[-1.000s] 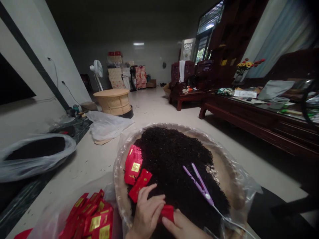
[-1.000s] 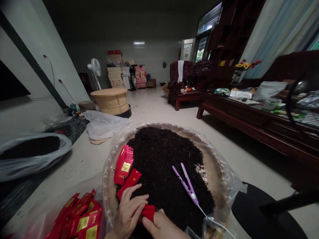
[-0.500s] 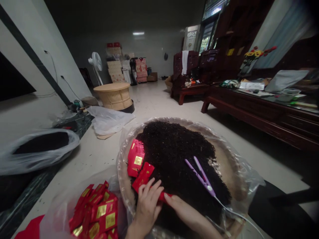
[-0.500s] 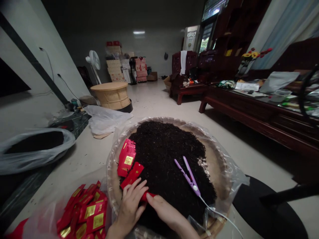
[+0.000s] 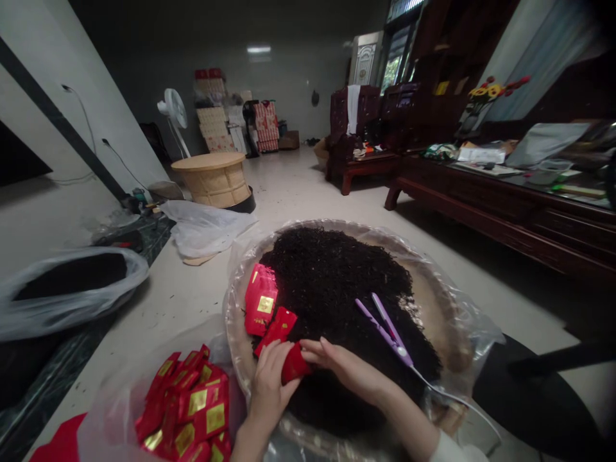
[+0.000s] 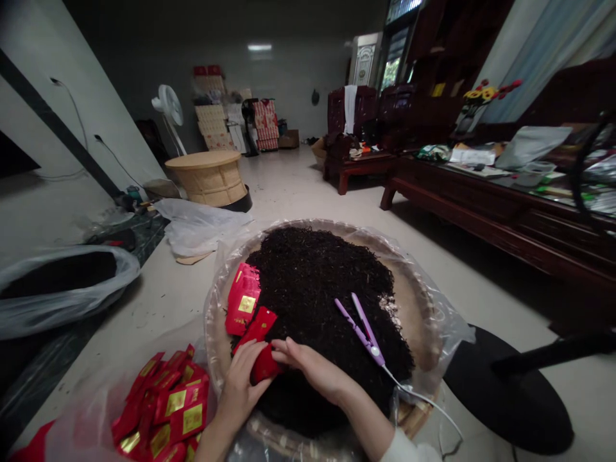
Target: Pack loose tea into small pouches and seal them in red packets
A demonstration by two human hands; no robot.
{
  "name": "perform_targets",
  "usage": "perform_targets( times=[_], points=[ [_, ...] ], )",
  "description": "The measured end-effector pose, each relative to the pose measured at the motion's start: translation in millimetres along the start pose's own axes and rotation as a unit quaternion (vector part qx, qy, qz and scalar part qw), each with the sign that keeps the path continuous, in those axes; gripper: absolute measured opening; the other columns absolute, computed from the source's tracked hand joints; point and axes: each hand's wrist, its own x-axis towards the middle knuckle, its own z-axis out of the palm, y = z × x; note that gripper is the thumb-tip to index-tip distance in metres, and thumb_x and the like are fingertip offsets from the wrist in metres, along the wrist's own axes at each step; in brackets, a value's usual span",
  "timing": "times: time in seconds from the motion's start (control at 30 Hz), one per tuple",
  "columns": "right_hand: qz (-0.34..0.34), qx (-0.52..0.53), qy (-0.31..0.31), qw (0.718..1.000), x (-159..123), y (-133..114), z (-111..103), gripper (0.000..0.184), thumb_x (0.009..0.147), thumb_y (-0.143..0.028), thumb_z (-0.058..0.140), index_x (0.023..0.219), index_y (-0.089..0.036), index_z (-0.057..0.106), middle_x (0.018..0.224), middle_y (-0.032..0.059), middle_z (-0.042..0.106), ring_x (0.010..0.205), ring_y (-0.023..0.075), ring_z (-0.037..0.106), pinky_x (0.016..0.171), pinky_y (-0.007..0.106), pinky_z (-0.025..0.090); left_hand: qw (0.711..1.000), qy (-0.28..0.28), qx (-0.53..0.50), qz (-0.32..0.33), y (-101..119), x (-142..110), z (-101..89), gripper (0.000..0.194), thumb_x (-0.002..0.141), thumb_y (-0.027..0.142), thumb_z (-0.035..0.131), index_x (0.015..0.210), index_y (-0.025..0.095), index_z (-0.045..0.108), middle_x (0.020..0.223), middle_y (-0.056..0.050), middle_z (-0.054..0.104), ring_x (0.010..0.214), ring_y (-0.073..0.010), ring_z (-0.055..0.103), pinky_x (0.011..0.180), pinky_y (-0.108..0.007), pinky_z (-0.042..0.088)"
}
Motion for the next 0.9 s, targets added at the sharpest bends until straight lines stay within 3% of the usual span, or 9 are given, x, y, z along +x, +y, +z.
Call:
perform_targets(
  times=[0.13,0.23,0.4,0.53,0.6,0.67,0.8,0.83,0.9],
  points=[
    [0.019,-0.008,-0.016,1.0,2.3,-1.9,3.7,0.103,0.078,-0.075,0.052,0.153,-0.015,0.013,0.13,0.0169,0.063,0.129,0.0267,0.05,0.113,0.047,0.024,0.997,0.018,0.056,-0.041,4.2,-2.8,-0.4,0.062,0.068,0.01,0.065,0.128,0.019,0.052,0.119,-0.011,0.067,0.115,-0.0336,0.057,0.096,-0.055,0.048],
    [0.009,-0.026,-0.03,0.999,4.6,3.9,9.2,0.109,0.079,-0.075,0.05,0.152,-0.015,-0.003,0.134,0.0165,0.06,0.123,0.0256,0.056,0.11,0.046,0.03,0.993,-0.012,0.088,-0.074,10.2,-4.3,-3.3,0.069,0.063,0.004,0.066,0.129,0.02,0.053,0.121,-0.01,0.066,0.111,-0.0332,0.057,0.09,-0.051,0.051],
    [0.009,-0.153,-0.007,0.988,5.2,9.2,5.1,0.101,0.084,-0.074,0.043,0.152,-0.019,-0.007,0.135,0.0123,0.059,0.112,0.0236,0.059,0.106,0.044,0.034,0.994,-0.066,0.055,-0.074,11.3,-5.1,-10.1,0.081,0.059,-0.005,0.061,0.135,0.021,0.048,0.123,-0.009,0.066,0.107,-0.0294,0.058,0.09,-0.047,0.051],
    [0.007,-0.167,0.007,0.986,5.3,7.1,-0.8,0.099,0.087,-0.072,0.037,0.15,-0.017,-0.017,0.124,0.0098,0.064,0.107,0.0213,0.06,0.103,0.041,0.037,0.994,-0.091,0.007,-0.06,7.2,-7.4,-10.1,0.096,0.056,-0.009,0.057,0.143,0.026,0.037,0.134,-0.007,0.059,0.116,-0.0289,0.054,0.099,-0.051,0.047],
    [-0.013,-0.19,0.006,0.982,5.1,7.0,-0.3,0.094,0.091,-0.065,0.038,0.15,-0.016,-0.018,0.122,0.0091,0.064,0.11,0.0208,0.057,0.104,0.04,0.035,0.994,-0.089,-0.011,-0.057,4.8,-8.4,-8.0,0.094,0.06,-0.008,0.055,0.145,0.027,0.036,0.135,-0.008,0.058,0.118,-0.0288,0.054,0.099,-0.052,0.047],
    [-0.03,-0.279,0.006,0.96,4.8,9.9,2.3,0.093,0.09,-0.052,0.049,0.152,-0.018,-0.011,0.119,0.0086,0.065,0.11,0.0229,0.056,0.104,0.04,0.035,0.995,-0.082,-0.03,-0.054,2.6,-8.9,-5.4,0.086,0.065,-0.004,0.054,0.144,0.025,0.038,0.132,-0.009,0.06,0.118,-0.0287,0.055,0.099,-0.053,0.048],
    [-0.028,-0.484,0.066,0.872,6.5,21.5,7.5,0.083,0.084,-0.021,0.055,0.154,-0.019,0.01,0.105,0.0109,0.066,0.097,0.0258,0.055,0.093,0.038,0.041,0.993,-0.075,-0.07,-0.05,0.7,-9.4,-3.2,0.077,0.07,-0.001,0.053,0.142,0.023,0.042,0.13,-0.012,0.061,0.116,-0.0284,0.056,0.097,-0.052,0.05],
    [-0.029,-0.496,0.082,0.864,7.5,23.7,8.0,0.08,0.084,-0.017,0.051,0.154,-0.018,0.012,0.101,0.0112,0.066,0.093,0.0252,0.055,0.089,0.037,0.043,0.993,-0.077,-0.079,-0.051,0.8,-9.7,-3.6,0.078,0.069,-0.002,0.053,0.142,0.023,0.042,0.131,-0.011,0.061,0.116,-0.028,0.056,0.097,-0.051,0.051],
    [-0.039,-0.47,0.1,0.876,9.5,25.2,8.0,0.077,0.085,-0.014,0.046,0.154,-0.016,0.011,0.089,0.0083,0.065,0.084,0.0229,0.056,0.082,0.034,0.045,0.99,-0.086,-0.094,-0.054,1.3,-10.6,-4.7,0.081,0.066,-0.004,0.053,0.141,0.024,0.043,0.132,-0.01,0.061,0.116,-0.0272,0.056,0.097,-0.05,0.051]
  ],
)
